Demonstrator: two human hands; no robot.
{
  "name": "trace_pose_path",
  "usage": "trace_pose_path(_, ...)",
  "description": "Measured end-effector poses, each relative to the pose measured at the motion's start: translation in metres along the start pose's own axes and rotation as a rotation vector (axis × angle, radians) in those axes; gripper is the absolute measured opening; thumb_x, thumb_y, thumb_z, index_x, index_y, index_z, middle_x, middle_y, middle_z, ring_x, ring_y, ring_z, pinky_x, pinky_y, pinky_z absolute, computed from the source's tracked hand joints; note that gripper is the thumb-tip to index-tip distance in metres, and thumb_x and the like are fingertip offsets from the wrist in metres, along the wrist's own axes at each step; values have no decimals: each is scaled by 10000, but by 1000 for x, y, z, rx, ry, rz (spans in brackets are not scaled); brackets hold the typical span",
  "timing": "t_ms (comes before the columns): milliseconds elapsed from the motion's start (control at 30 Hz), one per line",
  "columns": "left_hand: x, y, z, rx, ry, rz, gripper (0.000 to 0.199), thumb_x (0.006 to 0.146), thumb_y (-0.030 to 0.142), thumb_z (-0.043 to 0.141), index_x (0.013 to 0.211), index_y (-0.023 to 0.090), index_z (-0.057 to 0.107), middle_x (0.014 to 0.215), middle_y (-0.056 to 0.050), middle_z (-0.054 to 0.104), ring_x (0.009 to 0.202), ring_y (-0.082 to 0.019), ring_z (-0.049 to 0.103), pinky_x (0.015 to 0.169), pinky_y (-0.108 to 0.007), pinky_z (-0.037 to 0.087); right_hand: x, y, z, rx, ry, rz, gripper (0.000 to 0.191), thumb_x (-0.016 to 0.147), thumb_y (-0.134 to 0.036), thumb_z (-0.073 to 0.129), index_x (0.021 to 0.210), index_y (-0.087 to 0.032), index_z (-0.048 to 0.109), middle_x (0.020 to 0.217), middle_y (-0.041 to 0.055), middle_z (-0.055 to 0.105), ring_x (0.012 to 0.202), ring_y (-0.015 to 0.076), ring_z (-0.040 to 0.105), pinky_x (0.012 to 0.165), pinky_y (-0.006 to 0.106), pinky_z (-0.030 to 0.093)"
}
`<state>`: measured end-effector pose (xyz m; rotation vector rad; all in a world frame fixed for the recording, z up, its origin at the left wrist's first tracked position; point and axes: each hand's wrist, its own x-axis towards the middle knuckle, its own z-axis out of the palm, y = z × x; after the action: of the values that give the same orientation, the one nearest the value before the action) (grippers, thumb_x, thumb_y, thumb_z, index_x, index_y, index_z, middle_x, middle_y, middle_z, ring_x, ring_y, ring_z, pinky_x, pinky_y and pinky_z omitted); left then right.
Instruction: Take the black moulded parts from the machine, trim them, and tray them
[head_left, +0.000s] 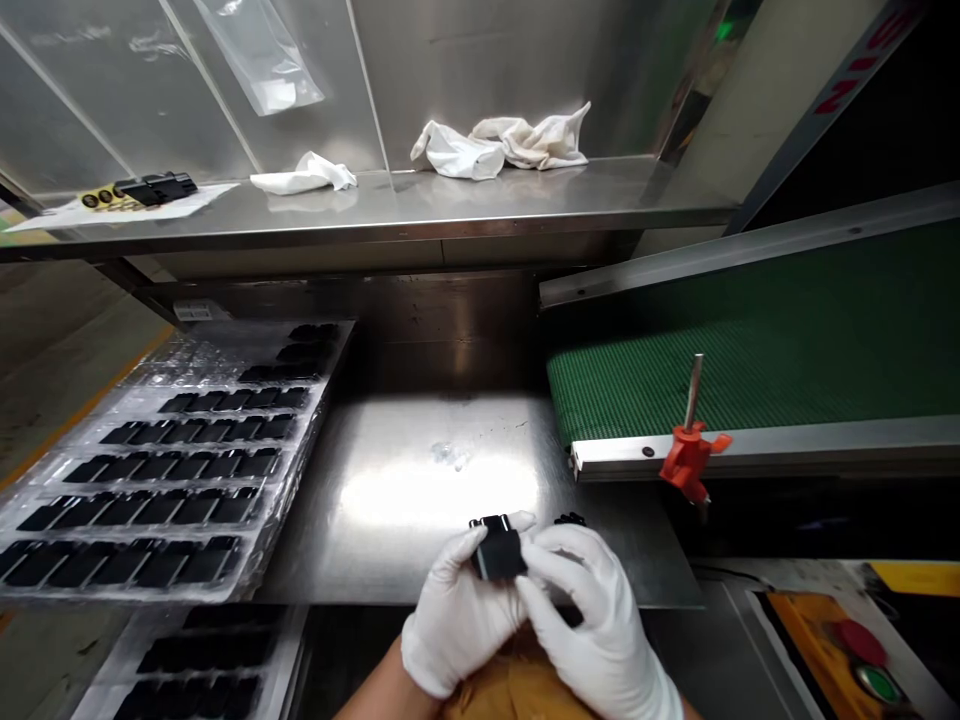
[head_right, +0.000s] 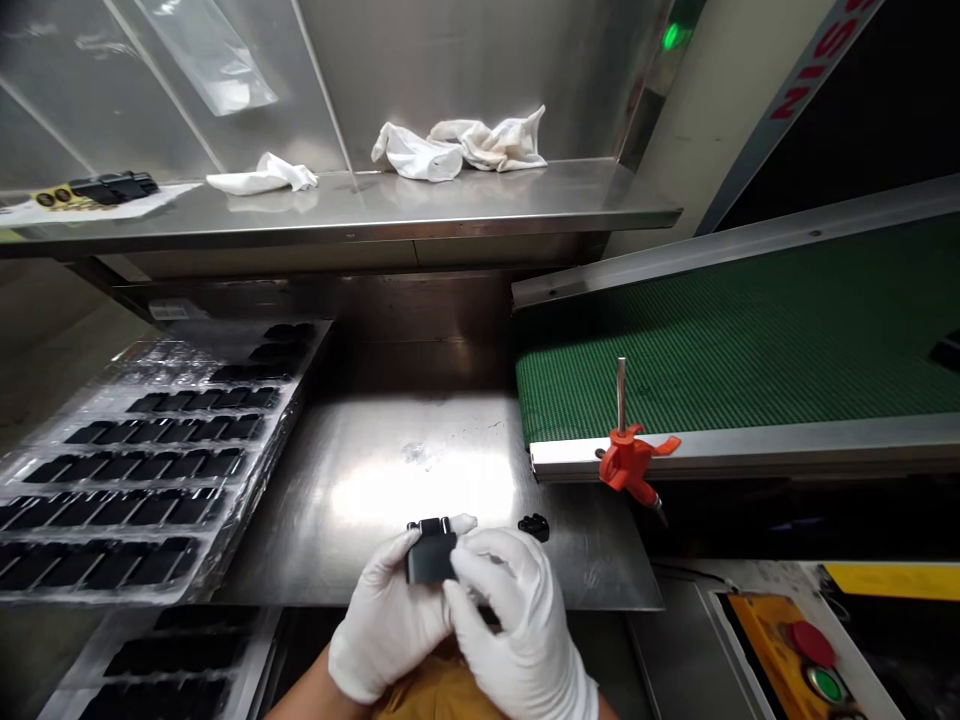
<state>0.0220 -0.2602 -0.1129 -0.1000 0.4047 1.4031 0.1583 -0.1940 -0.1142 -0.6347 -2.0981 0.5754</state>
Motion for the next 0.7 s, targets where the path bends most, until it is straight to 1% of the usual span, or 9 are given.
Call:
trace_pose_path(67, 0, 3, -3, -46, -2, -34, 453, 777, 339, 611, 1162, 101, 629, 971, -75, 674, 880, -165, 629, 879, -300, 481, -10, 17, -5, -5, 15, 93, 264, 785, -176, 646, 1043, -229, 625, 978, 70, 665, 922, 204, 634, 782, 380, 563)
trace_pose_path(167, 0, 5, -4, -71, -15, -75, 498, 760, 326, 616, 1197, 88, 595, 936, -62, 664, 800, -152, 626, 788, -295, 495, -31, 55, -7, -31, 52, 320, 159, 847, -259, 589, 975, -211, 670, 981, 90, 675, 874, 201, 649, 770, 377, 578)
trace_pose_path(267, -1, 4, -3, -62, -41, -90, 532, 784, 365, 609, 1233, 82, 560, 911, -57, 651, 762, -163, 624, 717, -305, 495, -53, 93, -3, -54, 38, 551, 220, 846, -337, 565, 917, -176, 696, 964, 110, 674, 766, 186, 653, 680, 349, 593)
trace_pose_path(333, 0, 3, -1, -54, -56, -111, 532, 834, 439, 570, 1241, 97, 552, 898, -55, 643, 742, -169, 623, 679, -314, 497, -62, 106, -2, -83, 28, 632, 242, 838, -350, 558, 900, -161, 696, 955, 117, 668, 710, 175, 645, 632, 334, 589)
trace_pose_path(400, 0, 3, 1, -46, -71, -133, 547, 878, 535, 494, 1228, 120, 561, 869, -49, 629, 702, -162, 612, 619, -306, 492, -63, 107, -7, -137, 79, 590, 244, 845, -340, 555, 926, -153, 688, 970, 121, 660, 709, 173, 636, 655, 345, 585)
trace_pose_path(467, 0, 4, 3, -42, -84, -147, 576, 889, 604, 436, 1197, 138, 579, 840, -46, 615, 659, -146, 597, 573, -287, 482, -56, 101, -20, -247, 209, 465, 257, 840, -323, 587, 1001, -141, 669, 998, 130, 648, 760, 189, 628, 743, 387, 571)
trace_pose_path(567, 0, 4, 5, -49, -96, -150, 584, 883, 636, 429, 1157, 149, 598, 824, -46, 613, 636, -128, 593, 557, -270, 487, -31, 95, -46, -501, 405, 298, 482, 760, -329, 703, 1171, -99, 597, 1065, 172, 612, 919, 262, 608, 871, 465, 516)
trace_pose_path(633, 1, 3, 4, -41, -100, -152, 598, 882, 652, 412, 1168, 159, 592, 828, -37, 618, 631, -130, 609, 555, -275, 506, -10, 98, -63, -655, 423, 234, 674, 679, -405, 769, 1222, -72, 548, 1053, 190, 588, 987, 324, 578, 865, 485, 495)
trace_pose_path(700, 2, 0, 1, -7, -110, -145, 659, 863, 697, 380, 1206, 167, 573, 851, -35, 627, 630, -145, 636, 533, -279, 519, 12, 105, -76, -745, 330, 234, 685, 644, -497, 772, 1153, -91, 560, 949, 158, 579, 951, 346, 567, 822, 482, 476)
